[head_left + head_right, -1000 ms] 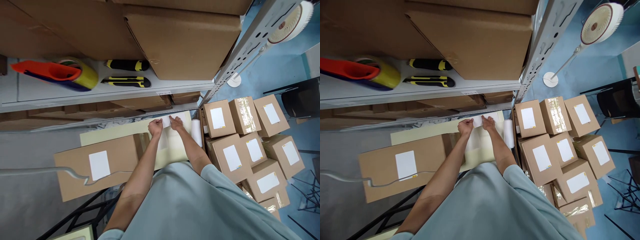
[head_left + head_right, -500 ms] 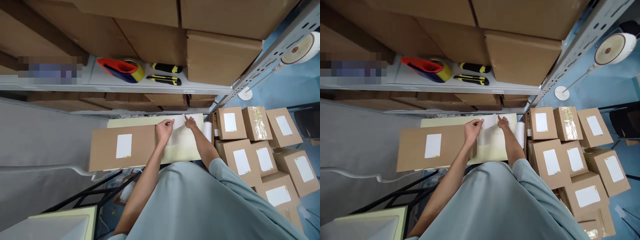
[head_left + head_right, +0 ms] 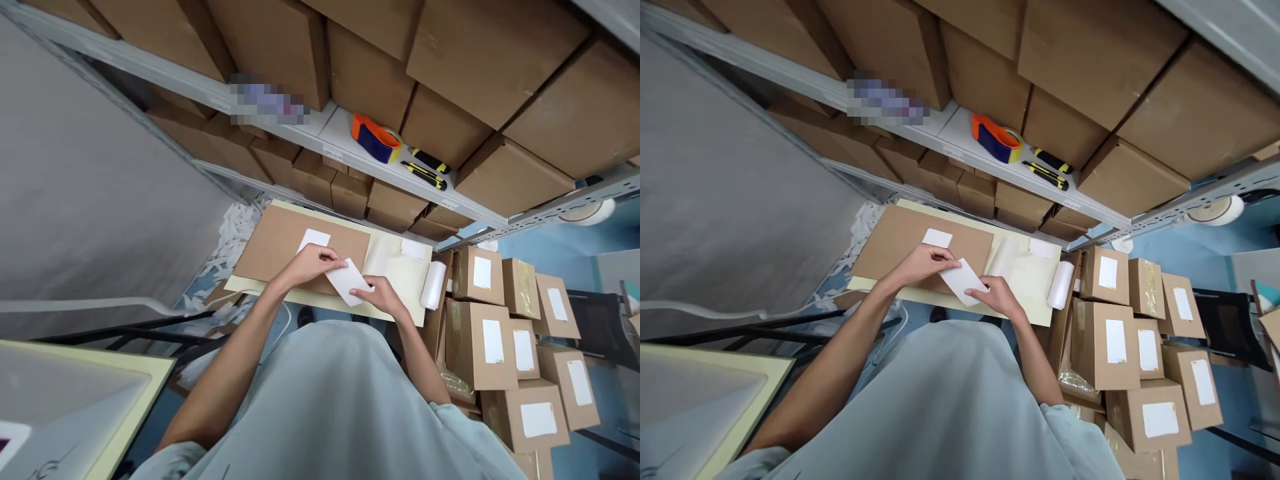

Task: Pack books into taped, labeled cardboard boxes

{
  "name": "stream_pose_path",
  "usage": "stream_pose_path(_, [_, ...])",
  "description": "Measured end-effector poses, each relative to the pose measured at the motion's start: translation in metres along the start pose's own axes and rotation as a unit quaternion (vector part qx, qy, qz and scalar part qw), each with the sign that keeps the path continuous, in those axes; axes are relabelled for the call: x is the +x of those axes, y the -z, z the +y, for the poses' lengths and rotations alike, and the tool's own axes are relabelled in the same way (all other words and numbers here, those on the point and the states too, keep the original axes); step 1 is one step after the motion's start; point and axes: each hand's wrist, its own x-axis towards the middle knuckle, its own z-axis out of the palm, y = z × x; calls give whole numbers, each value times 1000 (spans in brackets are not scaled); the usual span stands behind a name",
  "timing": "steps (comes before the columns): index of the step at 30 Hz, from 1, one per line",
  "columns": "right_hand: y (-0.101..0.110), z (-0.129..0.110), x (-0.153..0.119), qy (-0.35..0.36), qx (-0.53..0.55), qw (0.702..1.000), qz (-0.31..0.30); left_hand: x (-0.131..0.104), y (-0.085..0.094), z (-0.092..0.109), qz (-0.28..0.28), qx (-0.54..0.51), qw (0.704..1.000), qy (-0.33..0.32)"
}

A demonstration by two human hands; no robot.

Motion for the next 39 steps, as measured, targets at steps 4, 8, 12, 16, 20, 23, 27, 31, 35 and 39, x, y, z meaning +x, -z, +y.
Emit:
stream_pose_path(4, [-55,-45,14,18,45,987,151,-48,23,-10,1,-105,994,-21])
stream_pose_path(8, [-99,-79,27,23,64,959,275,-98,36,-26,-14,-160,986,-42])
stream_pose_path(12, [-132,-98,28,28,69,947,311,-122,56,-37,1,-159,984,-73])
stream_pose_path(16, [-152,-111,24,26,49,947,315,-132,76,-37,14,-136,986,-97])
stream_pose_path(20, [-162,-120,23,20,41,946,320,-139,87,-33,20,-116,988,-104])
stream_pose_path(23, [-165,-125,25,21,43,942,331,-140,91,-32,12,-113,988,-106])
stream_pose_path(27, [-167,-132,26,29,55,935,350,-136,94,-29,-1,-124,986,-115])
stream_pose_path(31, [-168,-138,27,26,78,931,356,-133,97,-23,-11,-127,984,-125])
stream_pose_path(35, [-169,-141,27,27,106,929,354,-133,101,-16,-13,-122,982,-140])
stream_pose_path(39, [-171,-142,27,22,122,927,355,-135,104,-11,-14,-116,983,-143])
